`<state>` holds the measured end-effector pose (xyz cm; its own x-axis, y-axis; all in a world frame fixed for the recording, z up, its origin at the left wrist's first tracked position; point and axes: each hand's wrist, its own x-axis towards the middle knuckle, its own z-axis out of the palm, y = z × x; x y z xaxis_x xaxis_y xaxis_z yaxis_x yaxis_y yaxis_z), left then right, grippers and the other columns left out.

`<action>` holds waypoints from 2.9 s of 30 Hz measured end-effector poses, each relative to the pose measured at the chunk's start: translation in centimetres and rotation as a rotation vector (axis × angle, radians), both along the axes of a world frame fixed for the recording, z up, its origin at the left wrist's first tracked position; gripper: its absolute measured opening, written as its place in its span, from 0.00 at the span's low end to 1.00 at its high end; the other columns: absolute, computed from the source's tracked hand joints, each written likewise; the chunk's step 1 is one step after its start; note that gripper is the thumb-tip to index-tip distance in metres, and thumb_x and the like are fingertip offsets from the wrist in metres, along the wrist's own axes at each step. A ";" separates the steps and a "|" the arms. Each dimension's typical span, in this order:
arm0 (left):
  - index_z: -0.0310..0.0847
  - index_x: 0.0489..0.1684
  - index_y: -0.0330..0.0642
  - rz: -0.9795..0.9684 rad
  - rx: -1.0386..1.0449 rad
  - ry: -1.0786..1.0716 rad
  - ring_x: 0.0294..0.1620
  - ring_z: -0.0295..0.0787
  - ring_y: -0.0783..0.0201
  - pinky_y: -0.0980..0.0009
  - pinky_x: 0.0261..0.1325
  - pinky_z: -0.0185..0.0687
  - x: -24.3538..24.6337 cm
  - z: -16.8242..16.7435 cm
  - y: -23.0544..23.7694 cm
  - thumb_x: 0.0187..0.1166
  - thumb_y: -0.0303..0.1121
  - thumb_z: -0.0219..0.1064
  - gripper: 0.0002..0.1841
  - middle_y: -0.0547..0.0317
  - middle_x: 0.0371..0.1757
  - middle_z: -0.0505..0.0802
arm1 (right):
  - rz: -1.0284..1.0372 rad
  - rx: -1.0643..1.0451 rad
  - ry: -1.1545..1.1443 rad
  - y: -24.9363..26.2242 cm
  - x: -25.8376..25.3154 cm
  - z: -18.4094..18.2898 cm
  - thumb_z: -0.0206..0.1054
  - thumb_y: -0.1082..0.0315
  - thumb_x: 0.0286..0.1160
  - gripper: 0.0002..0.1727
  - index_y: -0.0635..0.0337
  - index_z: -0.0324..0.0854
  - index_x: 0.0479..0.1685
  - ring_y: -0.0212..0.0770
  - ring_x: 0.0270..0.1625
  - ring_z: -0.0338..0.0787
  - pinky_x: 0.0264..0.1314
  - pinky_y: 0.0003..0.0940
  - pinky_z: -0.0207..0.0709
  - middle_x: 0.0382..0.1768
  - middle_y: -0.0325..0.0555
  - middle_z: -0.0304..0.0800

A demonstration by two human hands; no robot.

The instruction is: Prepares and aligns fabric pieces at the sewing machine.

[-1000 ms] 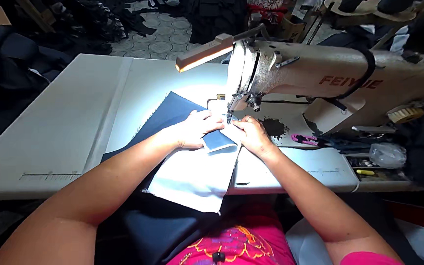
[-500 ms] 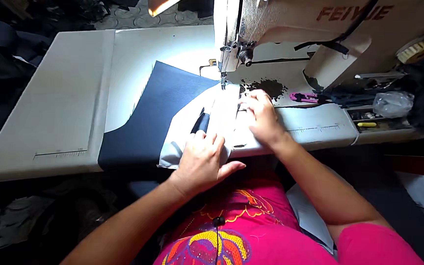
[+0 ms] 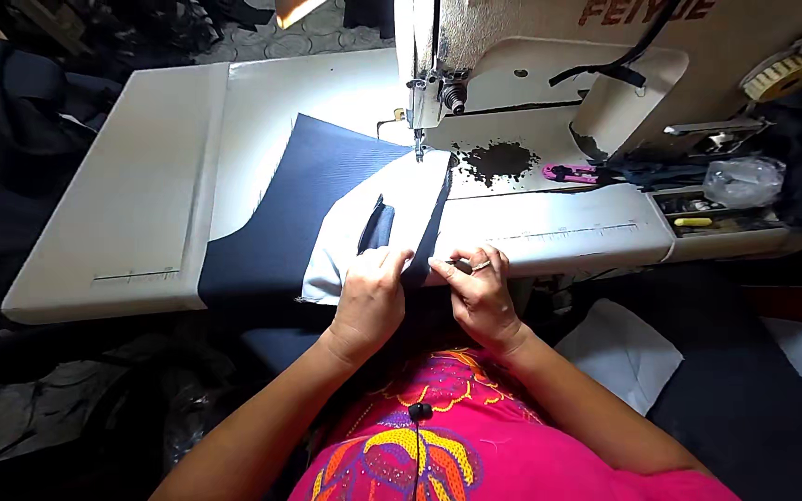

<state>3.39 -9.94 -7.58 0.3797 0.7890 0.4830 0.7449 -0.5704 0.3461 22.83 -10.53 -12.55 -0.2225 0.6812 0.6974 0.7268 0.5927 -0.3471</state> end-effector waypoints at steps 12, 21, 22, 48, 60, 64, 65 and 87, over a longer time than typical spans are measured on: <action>0.87 0.68 0.45 -0.033 -0.020 0.091 0.35 0.87 0.47 0.51 0.35 0.81 0.9 -0.1 -0.1 0.65 0.16 0.63 0.28 0.46 0.40 0.88 | -0.006 -0.214 -0.103 2.6 1.6 3.3 0.62 0.79 0.66 0.23 0.50 0.93 0.58 0.63 0.61 0.83 0.60 0.60 0.75 0.51 0.57 0.88; 0.94 0.53 0.47 -0.033 0.013 0.140 0.35 0.86 0.47 0.52 0.35 0.79 1.0 -0.3 -0.1 0.66 0.17 0.64 0.21 0.46 0.39 0.88 | -0.028 -0.224 -0.251 3.2 1.6 4.3 0.66 0.79 0.65 0.22 0.46 0.95 0.54 0.66 0.66 0.82 0.62 0.65 0.72 0.53 0.59 0.89; 0.94 0.53 0.47 -0.036 0.020 0.144 0.36 0.87 0.47 0.51 0.36 0.79 1.0 -0.3 -0.1 0.66 0.17 0.63 0.21 0.45 0.40 0.89 | -0.037 -0.217 -0.260 3.2 1.6 4.4 0.66 0.79 0.65 0.22 0.46 0.95 0.54 0.66 0.66 0.82 0.62 0.65 0.72 0.52 0.59 0.90; 0.89 0.58 0.35 -0.082 -0.047 0.202 0.31 0.88 0.48 0.53 0.34 0.82 1.7 0.6 0.5 0.66 0.21 0.67 0.19 0.47 0.34 0.90 | 0.096 -0.101 -0.199 3.4 1.4 3.6 0.71 0.77 0.58 0.20 0.48 0.96 0.50 0.64 0.62 0.85 0.65 0.65 0.71 0.50 0.56 0.90; 0.89 0.65 0.50 -0.001 -0.041 0.135 0.79 0.80 0.44 0.19 0.74 0.57 1.4 -1.3 0.3 0.89 0.46 0.48 0.23 0.57 0.71 0.91 | 0.159 -0.197 -0.231 3.6 2.9 3.6 0.65 0.78 0.60 0.24 0.44 0.97 0.51 0.61 0.60 0.86 0.65 0.66 0.73 0.46 0.51 0.91; 0.90 0.64 0.52 -0.008 -0.018 0.101 0.79 0.80 0.46 0.20 0.74 0.58 1.2 -1.8 1.8 0.88 0.49 0.52 0.23 0.60 0.69 0.92 | 0.154 -0.225 -0.210 4.6 2.6 3.8 0.63 0.78 0.62 0.23 0.46 0.97 0.50 0.58 0.59 0.86 0.65 0.62 0.72 0.44 0.50 0.91; 0.89 0.64 0.51 -0.012 -0.027 0.093 0.80 0.79 0.45 0.19 0.75 0.56 1.2 -1.8 2.1 0.87 0.52 0.53 0.23 0.59 0.69 0.92 | 0.157 -0.235 -0.206 5.0 2.5 3.8 0.63 0.78 0.62 0.23 0.46 0.97 0.51 0.59 0.59 0.86 0.65 0.62 0.73 0.44 0.51 0.91; 0.88 0.64 0.40 -0.105 -0.135 0.091 0.80 0.75 0.40 0.31 0.72 0.68 1.0 -0.7 10.4 0.76 0.37 0.58 0.22 0.47 0.70 0.89 | 0.092 -0.454 -0.293 11.5 2.0 6.2 0.65 0.75 0.73 0.19 0.48 0.94 0.59 0.60 0.67 0.83 0.69 0.64 0.70 0.54 0.56 0.90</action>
<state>4.35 0.48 -8.32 0.5008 0.7979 0.3356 0.7154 -0.5998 0.3584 24.82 0.99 -6.34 -0.4363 0.8680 0.2373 0.7839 0.4961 -0.3734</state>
